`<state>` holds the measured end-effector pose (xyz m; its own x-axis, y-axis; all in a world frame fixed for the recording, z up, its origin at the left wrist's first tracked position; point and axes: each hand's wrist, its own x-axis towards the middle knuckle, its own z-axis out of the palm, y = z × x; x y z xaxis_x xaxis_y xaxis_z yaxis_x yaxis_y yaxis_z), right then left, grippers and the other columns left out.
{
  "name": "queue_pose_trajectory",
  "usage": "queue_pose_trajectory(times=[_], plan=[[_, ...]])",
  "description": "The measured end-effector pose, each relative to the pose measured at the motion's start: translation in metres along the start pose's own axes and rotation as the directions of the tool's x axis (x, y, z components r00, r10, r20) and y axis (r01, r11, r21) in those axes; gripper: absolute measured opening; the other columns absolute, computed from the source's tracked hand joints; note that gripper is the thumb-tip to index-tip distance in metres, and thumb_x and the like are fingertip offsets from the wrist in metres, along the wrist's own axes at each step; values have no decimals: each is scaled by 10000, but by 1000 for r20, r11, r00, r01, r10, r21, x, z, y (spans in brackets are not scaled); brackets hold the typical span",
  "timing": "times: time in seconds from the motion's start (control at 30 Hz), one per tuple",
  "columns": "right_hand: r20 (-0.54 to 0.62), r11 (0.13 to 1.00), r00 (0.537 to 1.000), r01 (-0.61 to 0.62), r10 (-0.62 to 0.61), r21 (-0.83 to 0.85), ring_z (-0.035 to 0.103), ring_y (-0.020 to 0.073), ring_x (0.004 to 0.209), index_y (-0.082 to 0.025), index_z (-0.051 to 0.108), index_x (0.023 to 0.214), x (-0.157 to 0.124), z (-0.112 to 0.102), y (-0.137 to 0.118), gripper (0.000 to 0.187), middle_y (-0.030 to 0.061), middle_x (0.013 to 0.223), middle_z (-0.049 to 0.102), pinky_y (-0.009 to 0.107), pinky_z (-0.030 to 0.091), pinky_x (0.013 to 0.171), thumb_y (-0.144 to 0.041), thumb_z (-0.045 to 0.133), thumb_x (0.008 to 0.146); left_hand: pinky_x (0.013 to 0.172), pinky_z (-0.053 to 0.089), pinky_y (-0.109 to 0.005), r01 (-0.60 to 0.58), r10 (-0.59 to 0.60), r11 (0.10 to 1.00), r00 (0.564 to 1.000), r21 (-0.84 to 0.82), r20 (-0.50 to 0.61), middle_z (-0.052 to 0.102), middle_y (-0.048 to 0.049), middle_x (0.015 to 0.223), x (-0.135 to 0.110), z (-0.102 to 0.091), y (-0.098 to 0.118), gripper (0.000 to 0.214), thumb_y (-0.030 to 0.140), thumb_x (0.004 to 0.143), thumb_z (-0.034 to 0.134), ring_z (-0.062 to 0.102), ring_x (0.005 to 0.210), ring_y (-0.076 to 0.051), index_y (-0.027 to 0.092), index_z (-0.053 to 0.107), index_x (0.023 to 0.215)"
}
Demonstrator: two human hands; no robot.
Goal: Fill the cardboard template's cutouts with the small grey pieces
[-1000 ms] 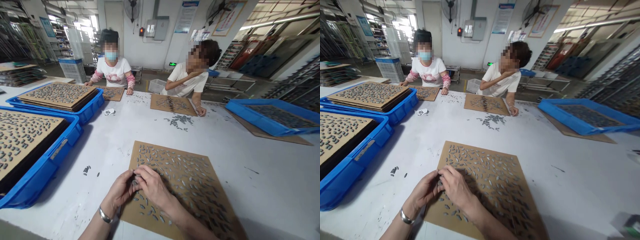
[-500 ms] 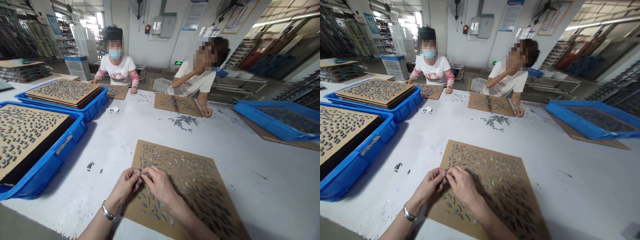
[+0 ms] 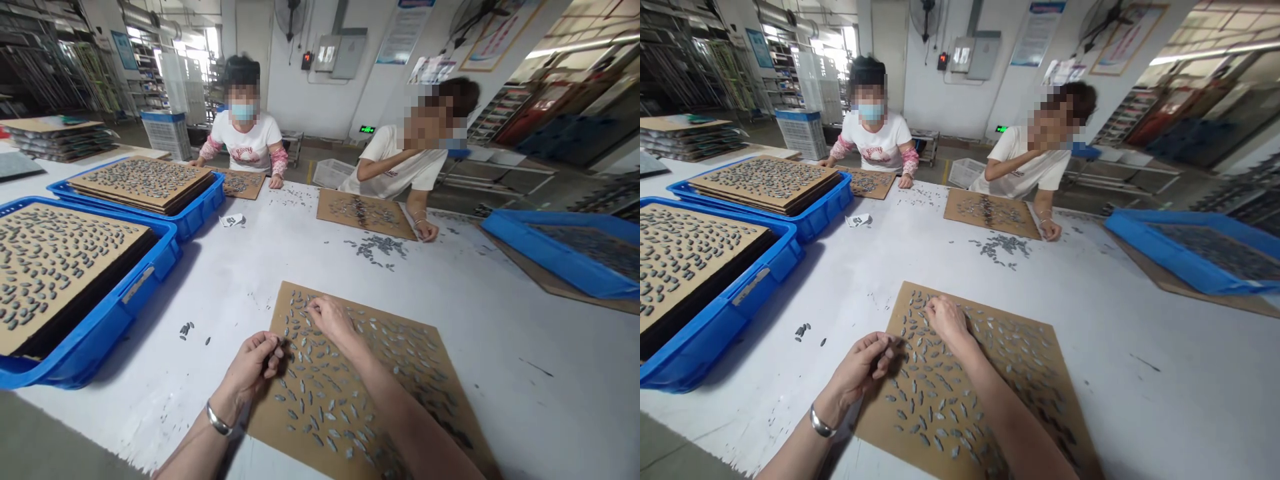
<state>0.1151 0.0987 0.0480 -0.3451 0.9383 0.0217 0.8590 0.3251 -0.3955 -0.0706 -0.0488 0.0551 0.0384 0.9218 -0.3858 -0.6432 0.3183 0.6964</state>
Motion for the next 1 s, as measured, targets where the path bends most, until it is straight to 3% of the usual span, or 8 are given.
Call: queue_pose_trajectory(times=[0.17,0.37,0.5,0.57,0.67,0.8,0.9,1.0], plan=[[1,1000,1000,-12,12,-4,696,210,898,-198,759,895,-1,4,-2,166,87,1008,746,266,441,734,-203,605,958,428,200,-164,-3,3,1000,1000,-6,7,608,-4,692,0,-1,-1,365,401,750,890,371,487,-23,110,713,881],[-67,998,998,10,-6,61,685,216,906,-210,736,911,-19,-19,-8,145,66,976,724,295,478,785,-231,607,972,456,336,-153,17,-18,994,1000,-108,-6,662,-32,729,-1,1,0,278,335,790,869,484,523,-41,109,720,856],[-112,954,972,224,-205,201,673,191,841,-227,718,920,-66,-18,-43,163,41,950,709,300,504,758,-210,572,990,717,555,-236,95,-73,961,993,-261,90,740,-110,921,-3,4,-1,286,362,849,817,685,785,-145,105,737,942],[-104,905,918,396,-383,158,666,214,929,-235,724,1018,-90,-8,-65,168,52,1000,716,337,505,836,-174,572,984,801,572,-260,138,-106,941,987,-309,118,748,-112,995,-5,5,-1,285,379,878,786,706,871,-169,115,740,975],[-150,867,862,495,-483,54,646,251,1014,-220,717,1128,-112,6,-86,239,83,1062,732,398,475,909,-128,549,985,828,571,-254,158,-129,934,985,-321,111,748,-92,1015,-6,5,0,285,402,904,754,713,916,-179,131,741,992],[-188,903,898,420,-398,91,651,233,1011,-230,729,1118,-102,4,-72,245,76,1056,736,367,472,904,-162,514,1020,823,589,-277,129,-104,937,990,-324,93,743,-120,976,-2,2,5,290,398,923,727,718,888,-191,111,726,962],[-165,980,968,198,-191,28,668,234,951,-222,752,1031,-72,-6,-45,236,77,1004,741,348,478,854,-212,516,1033,809,600,-270,73,-66,928,997,-365,33,733,-140,923,2,-2,10,267,348,956,683,716,849,-181,85,706,920],[-68,996,997,36,-41,-80,684,222,939,-222,766,996,-41,-9,-24,196,72,1021,754,316,474,817,-207,570,999,761,603,-233,35,-54,913,998,-407,-35,720,-129,882,3,-4,14,212,273,979,642,704,795,-152,85,683,890]])
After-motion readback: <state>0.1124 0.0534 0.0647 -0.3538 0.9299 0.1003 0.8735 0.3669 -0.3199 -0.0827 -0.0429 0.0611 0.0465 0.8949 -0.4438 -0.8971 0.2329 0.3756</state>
